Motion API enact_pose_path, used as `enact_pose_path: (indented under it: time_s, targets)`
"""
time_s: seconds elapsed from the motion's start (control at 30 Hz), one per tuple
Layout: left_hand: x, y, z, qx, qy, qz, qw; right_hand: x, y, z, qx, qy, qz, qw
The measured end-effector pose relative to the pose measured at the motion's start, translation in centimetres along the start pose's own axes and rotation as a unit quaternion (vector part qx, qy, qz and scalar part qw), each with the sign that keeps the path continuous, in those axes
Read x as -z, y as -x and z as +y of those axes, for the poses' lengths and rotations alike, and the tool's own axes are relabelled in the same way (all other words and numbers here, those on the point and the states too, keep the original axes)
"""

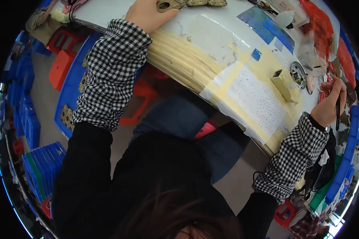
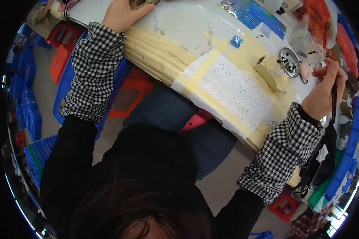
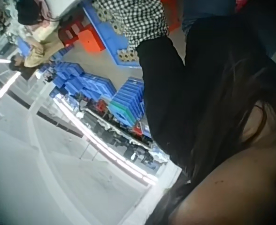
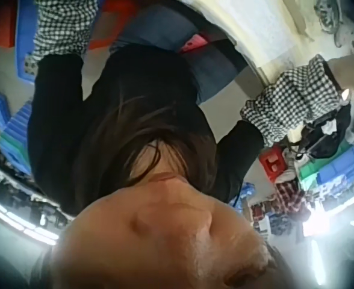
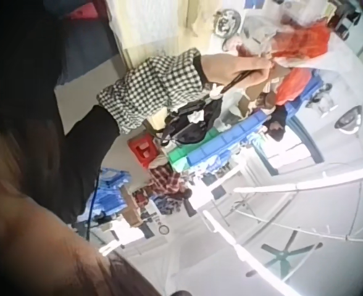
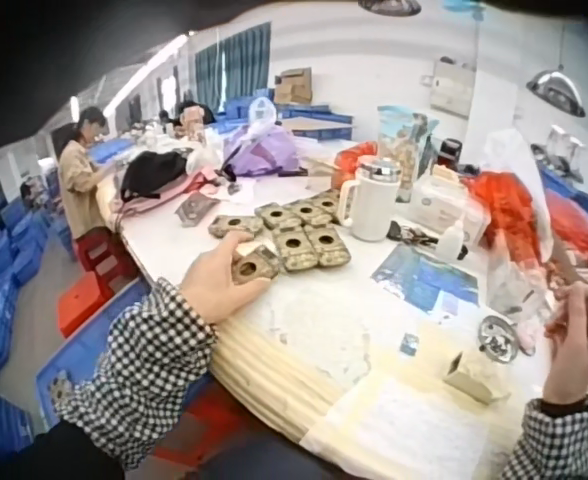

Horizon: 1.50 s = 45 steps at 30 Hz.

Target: Picking small reflective stickers or components using tweezers and placing them into a molded tray.

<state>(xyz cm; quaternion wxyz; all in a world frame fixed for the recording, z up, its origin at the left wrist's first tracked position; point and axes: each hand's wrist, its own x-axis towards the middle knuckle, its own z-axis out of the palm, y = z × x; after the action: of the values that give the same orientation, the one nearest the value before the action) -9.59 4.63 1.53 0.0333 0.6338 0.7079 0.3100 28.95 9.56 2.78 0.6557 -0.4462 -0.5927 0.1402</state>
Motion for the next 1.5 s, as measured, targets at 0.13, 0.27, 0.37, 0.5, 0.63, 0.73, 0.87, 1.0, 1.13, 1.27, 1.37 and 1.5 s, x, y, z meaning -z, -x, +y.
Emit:
enact_pose_path:
  time_s: [0.13,0.27,0.37,0.5,0.63,0.73,0.87,1.0,1.13,1.27,1.37,1.5]
  targets:
    - [1.5,-0.2,-2.6,0.019,0.003,0.034,0.999,-0.7,0.1,0.3,0.003,-0.002,0.001,1.000]
    - [8.1,2.5,-13.1,0.014,-0.089,0.186,0.978,-0.2,-0.2,0.9,0.007,0.027,-0.001,1.000]
    - [14.2,9.0,-26.2,0.161,-0.221,0.198,0.941,1.4,-0.6,2.1,0.019,0.042,0.014,0.999]
    - [15.5,24.3,-34.1,0.465,-0.199,-0.052,0.861,3.8,-2.3,5.4,0.184,0.174,-0.092,0.963]
    - [12.9,34.9,-30.8,0.454,-0.184,-0.191,0.850,1.1,-1.4,2.7,-0.053,-0.010,-0.014,0.998]
    - [11.4,39.3,-29.9,0.409,-0.177,-0.221,0.867,-0.1,-0.8,2.6,-0.072,-0.017,-0.027,0.997]
    - [10.9,39.8,-27.2,0.335,-0.189,-0.266,0.884,0.6,-1.4,3.6,-0.108,-0.045,-0.046,0.992]
    - [11.4,41.1,-27.6,0.305,-0.176,-0.223,0.909,-0.2,-0.5,2.5,-0.104,-0.036,-0.051,0.993]
    - [11.7,41.5,-28.6,0.255,-0.212,-0.231,0.915,-1.5,0.4,0.6,-0.078,-0.007,-0.054,0.995]
    - [11.7,37.8,-24.8,0.348,-0.232,-0.217,0.882,-1.2,0.4,0.6,-0.088,-0.033,-0.052,0.994]
    - [11.5,37.5,-24.9,0.382,-0.275,-0.240,0.849,-1.0,0.5,0.8,-0.092,-0.048,-0.051,0.993]
    - [11.7,37.6,-24.2,0.328,-0.295,-0.201,0.874,-1.0,0.5,0.4,-0.094,-0.054,-0.048,0.993]
